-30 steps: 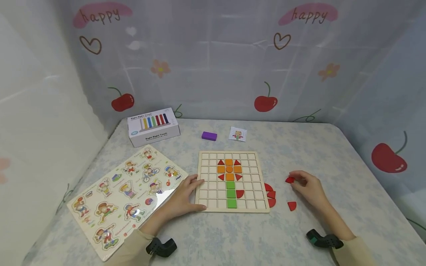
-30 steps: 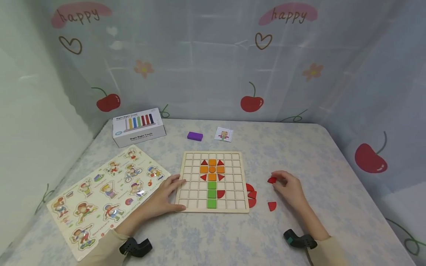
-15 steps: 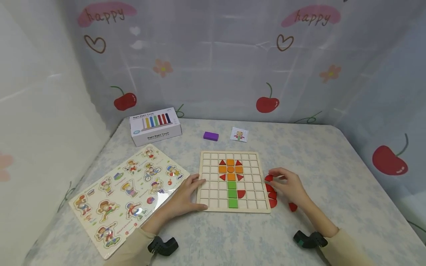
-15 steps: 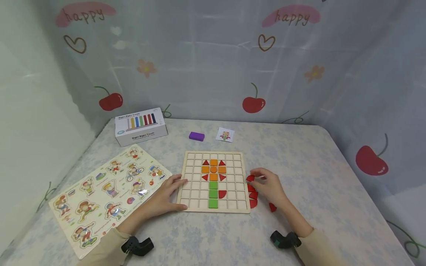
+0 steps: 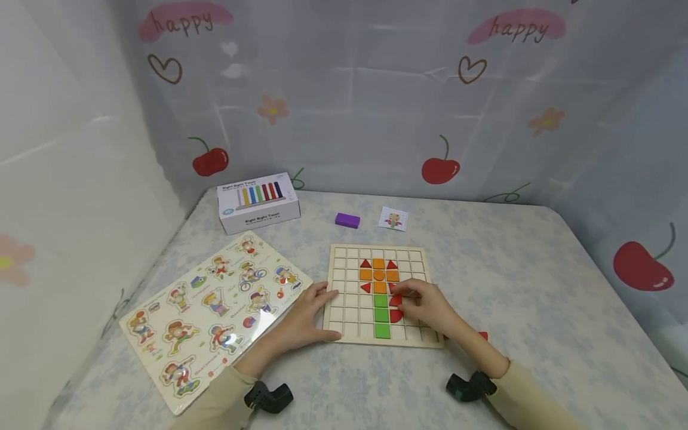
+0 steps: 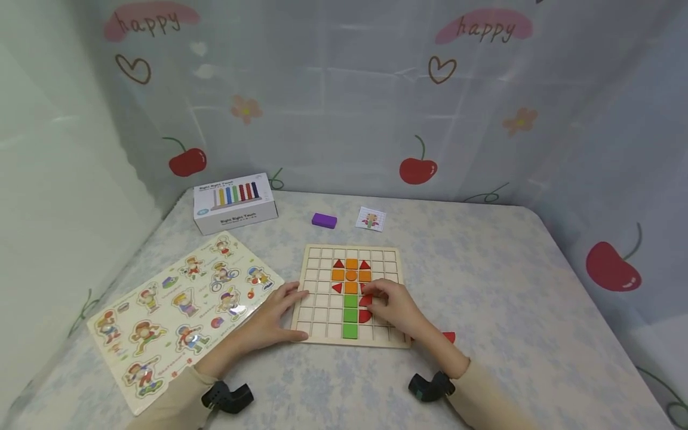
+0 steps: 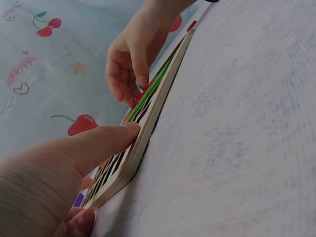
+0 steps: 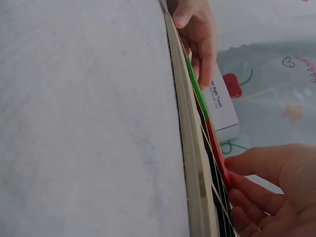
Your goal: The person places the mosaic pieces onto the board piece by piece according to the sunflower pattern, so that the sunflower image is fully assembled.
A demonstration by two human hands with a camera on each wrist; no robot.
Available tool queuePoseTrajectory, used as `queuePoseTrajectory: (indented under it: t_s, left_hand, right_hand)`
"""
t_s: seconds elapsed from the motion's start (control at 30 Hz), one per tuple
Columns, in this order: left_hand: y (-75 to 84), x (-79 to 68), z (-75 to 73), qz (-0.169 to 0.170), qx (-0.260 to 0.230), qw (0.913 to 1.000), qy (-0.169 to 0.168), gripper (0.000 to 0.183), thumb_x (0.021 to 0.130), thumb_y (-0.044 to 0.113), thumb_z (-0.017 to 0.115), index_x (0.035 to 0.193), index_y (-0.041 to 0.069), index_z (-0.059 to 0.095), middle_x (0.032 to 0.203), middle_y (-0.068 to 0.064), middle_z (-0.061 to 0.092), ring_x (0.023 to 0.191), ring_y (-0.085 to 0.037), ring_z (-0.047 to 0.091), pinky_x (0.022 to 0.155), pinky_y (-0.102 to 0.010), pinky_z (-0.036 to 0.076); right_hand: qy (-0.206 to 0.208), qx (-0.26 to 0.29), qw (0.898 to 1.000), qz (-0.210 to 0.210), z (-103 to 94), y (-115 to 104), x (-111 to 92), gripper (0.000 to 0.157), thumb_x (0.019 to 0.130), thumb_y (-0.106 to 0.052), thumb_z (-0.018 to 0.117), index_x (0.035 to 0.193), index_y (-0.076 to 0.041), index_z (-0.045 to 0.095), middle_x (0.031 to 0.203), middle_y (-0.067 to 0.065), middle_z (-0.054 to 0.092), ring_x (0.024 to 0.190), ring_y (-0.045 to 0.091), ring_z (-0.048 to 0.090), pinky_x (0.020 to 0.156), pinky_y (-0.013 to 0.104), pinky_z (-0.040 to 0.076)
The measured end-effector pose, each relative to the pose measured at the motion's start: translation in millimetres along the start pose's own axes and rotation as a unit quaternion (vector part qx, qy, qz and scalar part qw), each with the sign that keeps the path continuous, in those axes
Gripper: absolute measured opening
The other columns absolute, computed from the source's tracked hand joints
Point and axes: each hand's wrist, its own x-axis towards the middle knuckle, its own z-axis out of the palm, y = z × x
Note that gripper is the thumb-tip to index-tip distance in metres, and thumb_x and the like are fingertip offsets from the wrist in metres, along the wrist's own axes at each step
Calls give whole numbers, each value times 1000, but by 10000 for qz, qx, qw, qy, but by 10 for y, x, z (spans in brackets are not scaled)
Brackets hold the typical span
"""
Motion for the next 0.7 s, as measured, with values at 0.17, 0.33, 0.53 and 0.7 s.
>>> queuePoseTrajectory:
  t_s: [0.17, 0.33, 0.53, 0.7]
  left_hand:
    - [7, -1, 2, 28, 34, 10000, 62, 86, 73, 42, 80, 144, 12, 43, 154, -16, 26, 142, -36, 27, 113, -55, 26]
    - [14, 7, 3, 64, 10, 10000, 70, 85, 73, 41, 80, 143, 10, 43, 153, -17, 27, 141, -37, 28, 112, -57, 27]
    - [15, 10, 15, 27, 43, 10000, 56, 85, 73, 40, 80, 143, 11, 43, 153, -16, 27, 141, -36, 27, 112, -56, 27]
    - [20, 5, 3, -75, 32, 10000, 32, 86, 72, 41, 80, 144, 13, 43, 154, -14, 25, 141, -33, 28, 113, -54, 27]
  right_hand:
    - [39, 61, 9999, -97, 6, -9, -11, 26, 87, -1, 64, 112, -5, 67, 110, 9, 69, 104, 27, 64, 87, 29, 53]
    - [78, 11, 10000, -22, -49, -27, -11, 23, 88, -3, 63, 111, -5, 67, 110, 10, 70, 101, 25, 64, 84, 25, 53]
    - [259, -213, 9993, 161, -250, 14, -88, 24, 88, -3, 64, 112, -2, 66, 104, 12, 70, 90, 17, 63, 78, 23, 53]
    - [441, -444, 9979, 148, -404, 124, -258, 28, 85, -1, 67, 112, -1, 65, 101, 11, 71, 87, 15, 62, 76, 25, 53]
